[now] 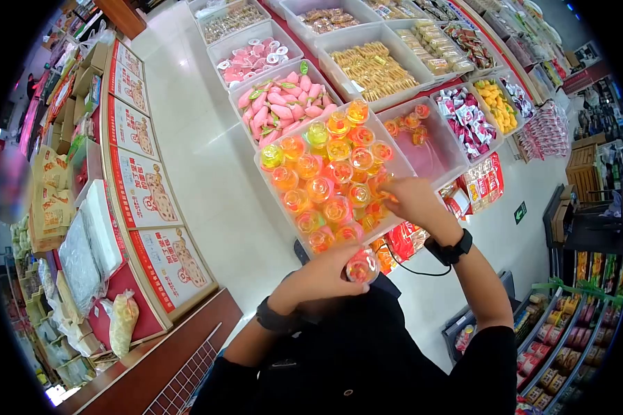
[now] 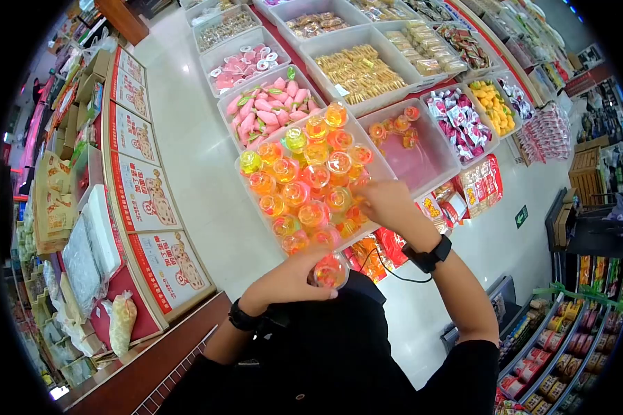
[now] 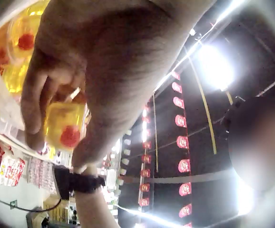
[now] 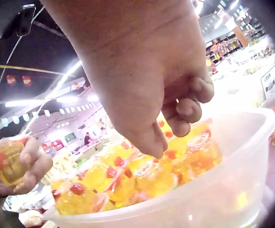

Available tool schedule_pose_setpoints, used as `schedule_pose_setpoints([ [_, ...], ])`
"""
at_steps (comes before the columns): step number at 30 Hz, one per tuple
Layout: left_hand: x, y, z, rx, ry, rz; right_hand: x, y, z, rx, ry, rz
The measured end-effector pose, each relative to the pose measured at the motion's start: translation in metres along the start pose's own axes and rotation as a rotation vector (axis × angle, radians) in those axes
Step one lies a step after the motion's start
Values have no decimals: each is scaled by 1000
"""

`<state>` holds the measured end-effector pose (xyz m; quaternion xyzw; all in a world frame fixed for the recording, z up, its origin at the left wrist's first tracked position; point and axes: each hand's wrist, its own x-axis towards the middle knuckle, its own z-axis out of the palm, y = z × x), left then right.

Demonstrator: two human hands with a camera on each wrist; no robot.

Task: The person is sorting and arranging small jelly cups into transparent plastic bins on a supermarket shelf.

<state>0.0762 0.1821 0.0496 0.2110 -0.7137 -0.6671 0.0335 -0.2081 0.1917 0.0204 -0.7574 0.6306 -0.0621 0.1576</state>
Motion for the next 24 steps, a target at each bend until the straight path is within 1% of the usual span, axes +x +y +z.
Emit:
schedule_pose_setpoints([
  [3,-7,-16,-8,48,-143,101,4,-13,2,9,-270,-85],
  [6,-11,-19,-8,56,-157,74,9,-10,23,-2,-229,-204],
  [9,-15,-13,-4,44,-190,-22,16,-15,34,-80,-306,-110],
  [12,-14,-16,3,123,-157,45,18,-12,45,-78,-248,-120],
  [15,-13,-14,4,64,-167,60,19,-13,55,-138,-210,-118],
  [18,-15,-16,4,85,-91,78,19,-17,51,-347,-252,-205],
  [21,-15,-9,0,60,-106,10,23,-18,47,-358,-276,-328],
  [24,-17,-10,0,44,-91,12,26,-14,58,-347,-273,-435],
])
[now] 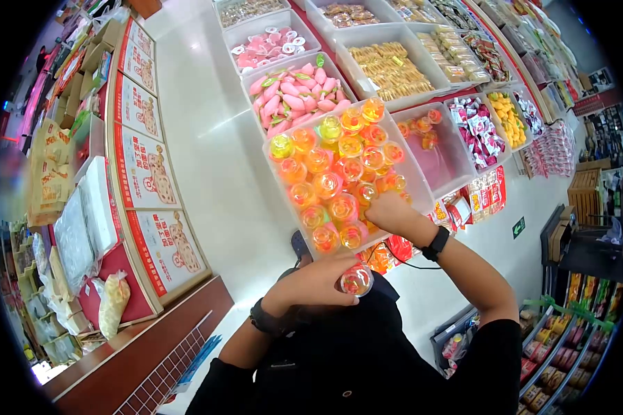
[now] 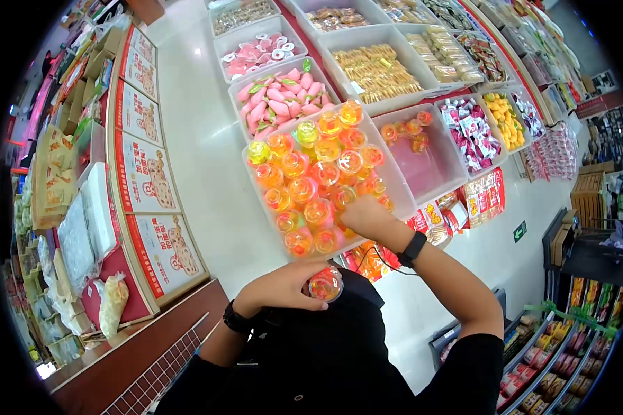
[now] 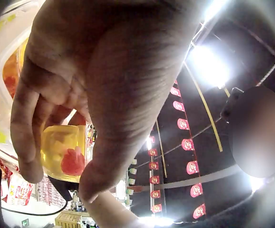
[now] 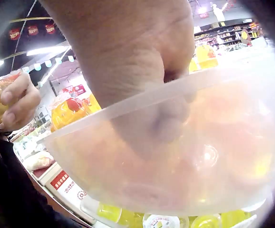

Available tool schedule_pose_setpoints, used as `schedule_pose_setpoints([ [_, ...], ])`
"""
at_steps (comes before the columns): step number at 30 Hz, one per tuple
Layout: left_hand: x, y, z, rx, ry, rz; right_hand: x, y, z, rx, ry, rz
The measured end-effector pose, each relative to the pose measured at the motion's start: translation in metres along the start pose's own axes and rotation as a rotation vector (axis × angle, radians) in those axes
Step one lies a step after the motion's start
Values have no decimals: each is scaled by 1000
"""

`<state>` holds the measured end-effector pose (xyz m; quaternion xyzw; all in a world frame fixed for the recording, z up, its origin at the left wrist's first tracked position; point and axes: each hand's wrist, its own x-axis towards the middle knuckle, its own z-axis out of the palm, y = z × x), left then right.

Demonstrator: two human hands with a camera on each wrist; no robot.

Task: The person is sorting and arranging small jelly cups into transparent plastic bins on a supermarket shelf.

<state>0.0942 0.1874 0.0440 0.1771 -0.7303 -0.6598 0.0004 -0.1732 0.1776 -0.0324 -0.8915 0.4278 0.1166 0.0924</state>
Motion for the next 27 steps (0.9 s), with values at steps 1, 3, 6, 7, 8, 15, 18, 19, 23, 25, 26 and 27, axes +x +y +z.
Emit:
schedule_pose_setpoints([
  [1,0,0,0,-4,0,4,0,1,1,-15,-6,-5],
  [3,-1,-1,1,-14,1,13,0,2,2,-45,-19,-15],
  [6,0,-11,6,26,20,74,-4,2,-2,-83,-10,-22],
  [7,0,-10,5,12,12,58,-5,2,-6,-82,-6,-29],
  [8,-1,-7,4,-2,4,41,-7,2,-11,-81,-1,-37],
  [15,3,-9,5,19,-1,91,-17,3,-8,-88,92,5],
  [18,4,-11,7,29,0,88,-24,-1,-11,-76,195,16],
  [19,4,-12,8,33,6,97,-25,-1,-14,-67,279,9],
  [23,6,-15,10,30,-5,101,-33,3,-21,32,495,55],
  [25,6,-15,10,-2,-10,91,-39,8,-24,128,533,170],
  [26,6,-14,10,-31,-3,87,-42,10,-26,187,545,253],
  [27,5,-14,10,-59,4,82,-45,11,-29,245,557,336],
])
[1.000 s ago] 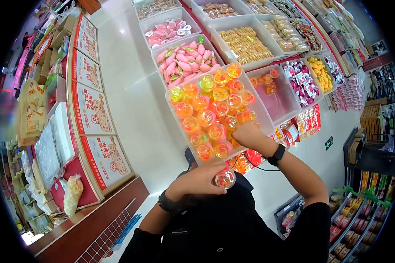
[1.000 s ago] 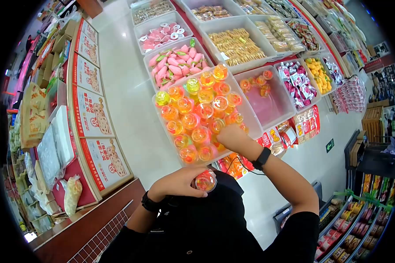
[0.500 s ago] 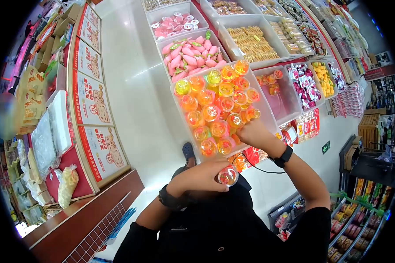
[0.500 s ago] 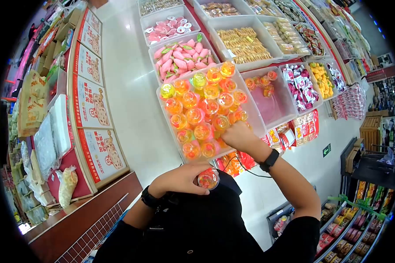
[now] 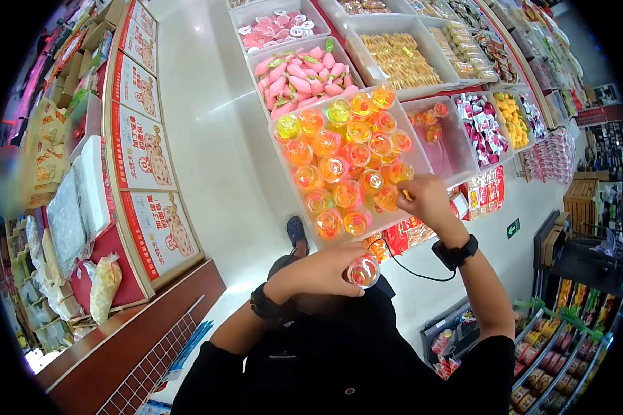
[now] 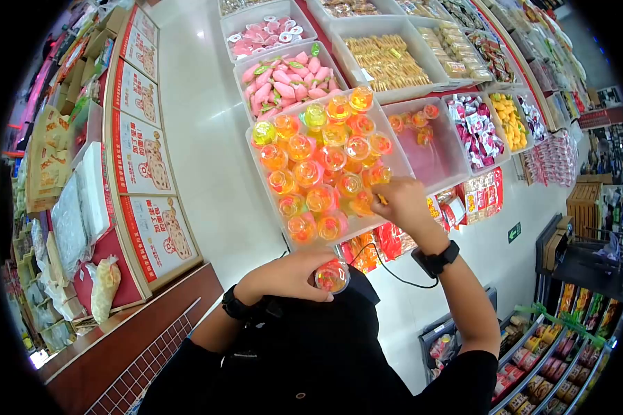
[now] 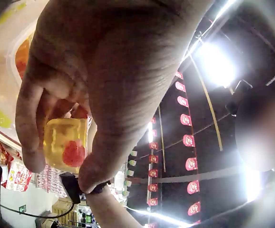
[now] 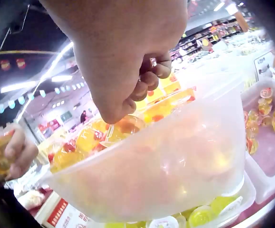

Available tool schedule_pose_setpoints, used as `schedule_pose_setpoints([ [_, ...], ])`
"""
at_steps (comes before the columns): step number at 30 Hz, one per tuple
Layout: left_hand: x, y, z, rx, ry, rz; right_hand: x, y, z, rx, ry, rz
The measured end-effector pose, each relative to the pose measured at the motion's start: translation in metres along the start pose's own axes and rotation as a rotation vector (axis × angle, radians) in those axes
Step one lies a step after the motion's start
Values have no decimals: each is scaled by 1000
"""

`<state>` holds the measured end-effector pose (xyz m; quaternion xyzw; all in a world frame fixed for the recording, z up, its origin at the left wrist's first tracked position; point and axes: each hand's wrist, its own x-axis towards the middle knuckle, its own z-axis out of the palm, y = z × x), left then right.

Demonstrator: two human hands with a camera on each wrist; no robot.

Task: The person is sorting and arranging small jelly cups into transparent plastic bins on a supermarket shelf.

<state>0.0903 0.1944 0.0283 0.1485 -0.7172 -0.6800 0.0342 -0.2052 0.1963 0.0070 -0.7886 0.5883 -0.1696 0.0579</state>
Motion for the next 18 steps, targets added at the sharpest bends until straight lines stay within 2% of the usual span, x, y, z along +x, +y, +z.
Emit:
schedule_pose_setpoints([
  [3,0,0,-1,90,30,35,-2,1,-12,257,-114,313],
  [4,0,5,-1,-2,47,-19,-1,2,-18,323,-234,409],
  [7,5,23,-2,-198,108,-133,-6,13,-15,716,-302,607],
  [12,22,23,10,-146,242,-145,-13,10,-27,1011,-285,692],
  [14,29,30,12,-205,224,-178,-19,8,-29,1132,-308,737],
  [18,43,38,21,-371,192,-152,-28,0,-31,1095,-358,737],
])
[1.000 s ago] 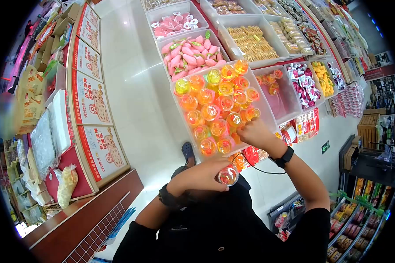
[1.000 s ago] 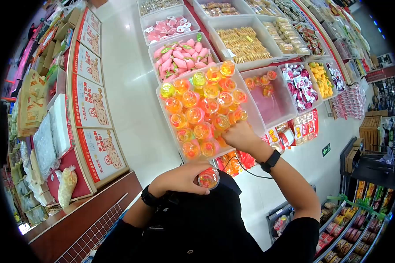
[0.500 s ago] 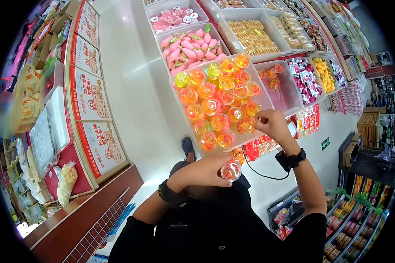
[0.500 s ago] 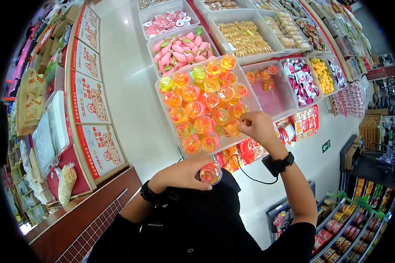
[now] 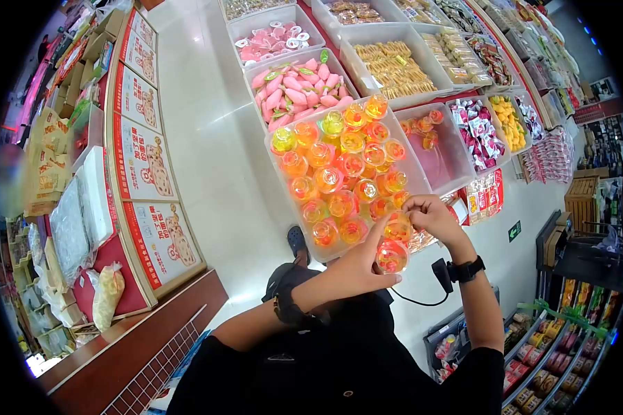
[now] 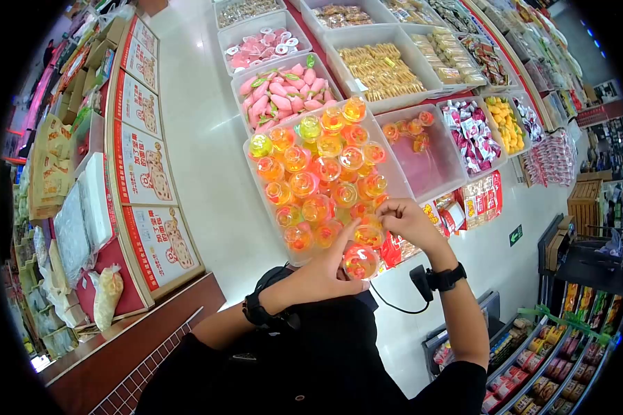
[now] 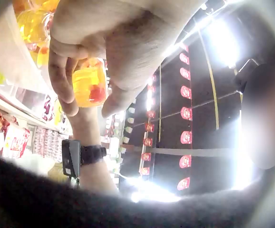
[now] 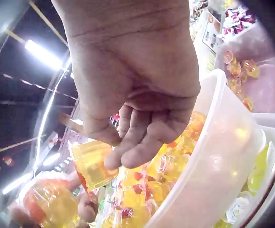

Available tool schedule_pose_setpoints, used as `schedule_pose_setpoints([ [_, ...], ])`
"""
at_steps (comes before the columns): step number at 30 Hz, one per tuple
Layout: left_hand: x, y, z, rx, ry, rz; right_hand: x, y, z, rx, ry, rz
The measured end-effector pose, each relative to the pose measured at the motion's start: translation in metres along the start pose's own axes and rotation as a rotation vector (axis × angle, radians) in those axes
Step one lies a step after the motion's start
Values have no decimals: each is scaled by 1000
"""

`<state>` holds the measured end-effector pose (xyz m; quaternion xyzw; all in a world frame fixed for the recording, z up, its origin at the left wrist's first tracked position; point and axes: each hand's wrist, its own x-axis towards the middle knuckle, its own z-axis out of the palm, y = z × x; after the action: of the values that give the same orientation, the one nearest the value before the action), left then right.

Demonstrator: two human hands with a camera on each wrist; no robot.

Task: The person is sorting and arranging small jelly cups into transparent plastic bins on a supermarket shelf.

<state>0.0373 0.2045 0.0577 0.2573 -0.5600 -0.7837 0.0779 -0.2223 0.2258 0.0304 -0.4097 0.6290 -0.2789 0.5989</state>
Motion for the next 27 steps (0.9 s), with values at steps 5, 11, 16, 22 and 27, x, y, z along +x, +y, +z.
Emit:
schedule_pose_setpoints([
  [5,16,-19,16,-63,112,101,-8,10,-4,-34,36,-10],
  [11,40,-16,21,-170,207,81,-25,-1,-3,128,-7,58],
  [16,51,-14,29,-314,250,95,-13,-11,-15,21,-76,23],
  [22,66,-31,34,-654,230,35,12,-20,-20,-111,-94,55],
  [27,67,-41,41,-729,231,13,27,-22,-4,-516,-52,-56],
])
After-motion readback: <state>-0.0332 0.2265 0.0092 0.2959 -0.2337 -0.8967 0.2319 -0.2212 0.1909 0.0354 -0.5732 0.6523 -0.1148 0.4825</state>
